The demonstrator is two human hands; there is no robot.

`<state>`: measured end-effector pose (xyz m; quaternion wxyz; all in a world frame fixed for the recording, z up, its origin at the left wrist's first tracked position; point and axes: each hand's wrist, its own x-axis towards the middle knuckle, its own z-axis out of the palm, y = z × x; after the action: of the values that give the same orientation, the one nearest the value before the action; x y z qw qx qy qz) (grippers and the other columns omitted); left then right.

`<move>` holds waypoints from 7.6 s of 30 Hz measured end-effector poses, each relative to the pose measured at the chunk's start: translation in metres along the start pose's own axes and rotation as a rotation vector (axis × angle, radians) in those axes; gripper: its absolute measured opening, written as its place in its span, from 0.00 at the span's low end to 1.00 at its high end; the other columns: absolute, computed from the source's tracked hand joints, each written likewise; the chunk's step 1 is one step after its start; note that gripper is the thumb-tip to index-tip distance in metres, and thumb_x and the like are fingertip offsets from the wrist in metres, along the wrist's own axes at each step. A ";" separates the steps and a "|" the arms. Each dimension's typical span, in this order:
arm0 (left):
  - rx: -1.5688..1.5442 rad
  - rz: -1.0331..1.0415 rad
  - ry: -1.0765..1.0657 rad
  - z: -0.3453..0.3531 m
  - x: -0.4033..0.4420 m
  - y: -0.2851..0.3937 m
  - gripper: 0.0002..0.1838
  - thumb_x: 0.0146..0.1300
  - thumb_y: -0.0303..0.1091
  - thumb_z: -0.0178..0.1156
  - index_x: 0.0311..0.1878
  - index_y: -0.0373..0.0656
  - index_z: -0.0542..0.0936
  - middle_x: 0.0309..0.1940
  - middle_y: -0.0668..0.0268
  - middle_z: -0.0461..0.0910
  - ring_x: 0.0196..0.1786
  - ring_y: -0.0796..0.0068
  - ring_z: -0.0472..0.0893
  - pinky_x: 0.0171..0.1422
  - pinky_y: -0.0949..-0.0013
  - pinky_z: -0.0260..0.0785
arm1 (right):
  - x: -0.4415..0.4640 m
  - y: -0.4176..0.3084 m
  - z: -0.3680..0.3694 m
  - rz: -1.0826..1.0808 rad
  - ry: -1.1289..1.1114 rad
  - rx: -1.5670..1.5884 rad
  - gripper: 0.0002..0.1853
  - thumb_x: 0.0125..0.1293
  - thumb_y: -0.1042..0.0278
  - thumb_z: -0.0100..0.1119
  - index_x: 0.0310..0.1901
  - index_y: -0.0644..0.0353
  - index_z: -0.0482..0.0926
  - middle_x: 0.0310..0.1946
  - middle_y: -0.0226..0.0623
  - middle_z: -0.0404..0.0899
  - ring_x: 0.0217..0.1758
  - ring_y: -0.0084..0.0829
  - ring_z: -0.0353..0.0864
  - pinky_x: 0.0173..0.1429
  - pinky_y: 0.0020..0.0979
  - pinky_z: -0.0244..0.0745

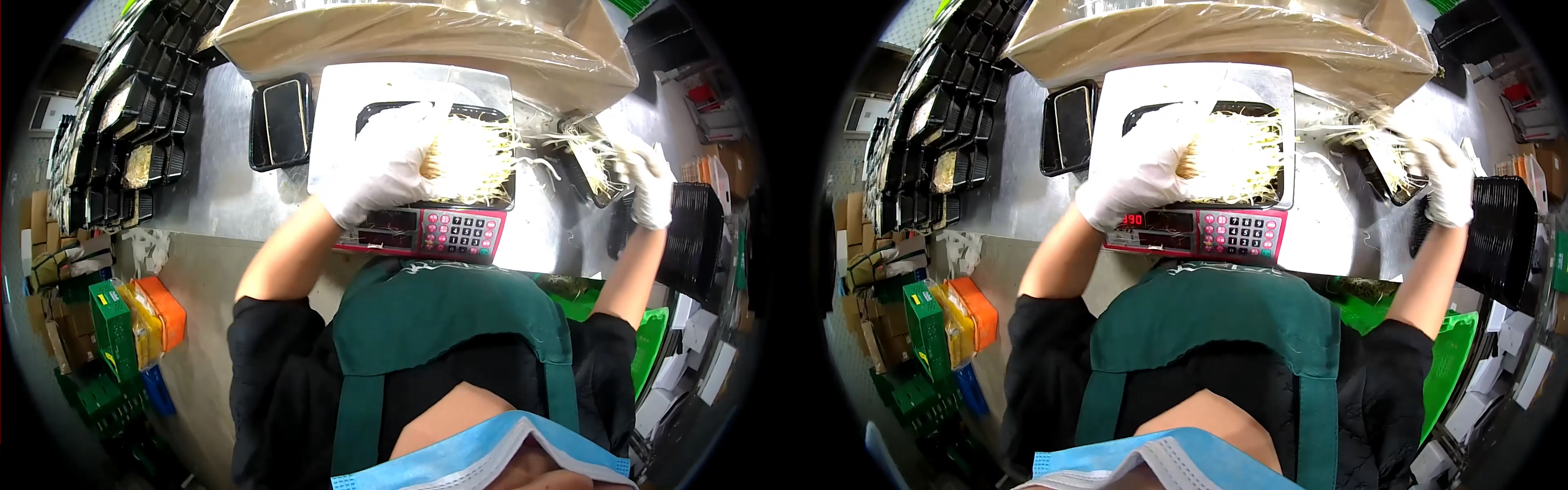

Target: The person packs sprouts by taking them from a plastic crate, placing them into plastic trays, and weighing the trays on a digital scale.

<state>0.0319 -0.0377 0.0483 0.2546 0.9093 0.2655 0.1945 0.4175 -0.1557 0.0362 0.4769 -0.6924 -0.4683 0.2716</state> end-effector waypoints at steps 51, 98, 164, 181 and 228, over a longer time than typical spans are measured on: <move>0.082 -0.086 0.209 0.004 -0.020 0.011 0.27 0.61 0.42 0.61 0.61 0.42 0.70 0.53 0.52 0.73 0.55 0.52 0.71 0.60 0.57 0.63 | 0.033 0.010 0.046 -0.029 -0.081 -0.929 0.17 0.62 0.59 0.56 0.52 0.50 0.79 0.46 0.43 0.80 0.50 0.41 0.79 0.55 0.36 0.72; -0.174 0.015 0.310 -0.010 -0.019 -0.001 0.52 0.47 0.60 0.68 0.69 0.40 0.57 0.66 0.43 0.57 0.71 0.45 0.56 0.73 0.44 0.42 | 0.171 -0.161 0.160 -0.712 0.253 -0.022 0.36 0.55 0.56 0.65 0.64 0.57 0.65 0.60 0.49 0.69 0.62 0.43 0.69 0.64 0.39 0.67; -0.539 -0.342 0.894 -0.006 -0.061 -0.042 0.10 0.63 0.27 0.50 0.37 0.33 0.80 0.33 0.58 0.82 0.34 0.69 0.82 0.43 0.68 0.75 | 0.002 0.026 0.084 -0.068 -0.240 -0.196 0.21 0.69 0.54 0.51 0.57 0.58 0.74 0.44 0.32 0.80 0.44 0.21 0.76 0.51 0.22 0.69; -1.587 -0.746 0.341 0.083 -0.051 0.036 0.10 0.56 0.24 0.61 0.40 0.30 0.80 0.42 0.55 0.82 0.36 0.74 0.81 0.40 0.78 0.72 | 0.015 0.032 0.049 -0.023 0.302 -0.690 0.11 0.61 0.63 0.56 0.44 0.53 0.81 0.36 0.41 0.83 0.41 0.41 0.81 0.51 0.36 0.73; -1.012 -0.703 1.685 -0.224 -0.275 -0.294 0.11 0.63 0.39 0.60 0.40 0.40 0.78 0.26 0.66 0.73 0.23 0.73 0.71 0.30 0.72 0.69 | -0.038 0.076 0.001 0.002 0.261 -0.603 0.18 0.70 0.66 0.52 0.56 0.69 0.72 0.50 0.39 0.78 0.51 0.26 0.76 0.59 0.26 0.68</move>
<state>-0.4056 0.0972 -0.0003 0.3805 0.1378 0.4945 0.7692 0.4303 -0.1983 -0.0368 0.3062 -0.8317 -0.4621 0.0302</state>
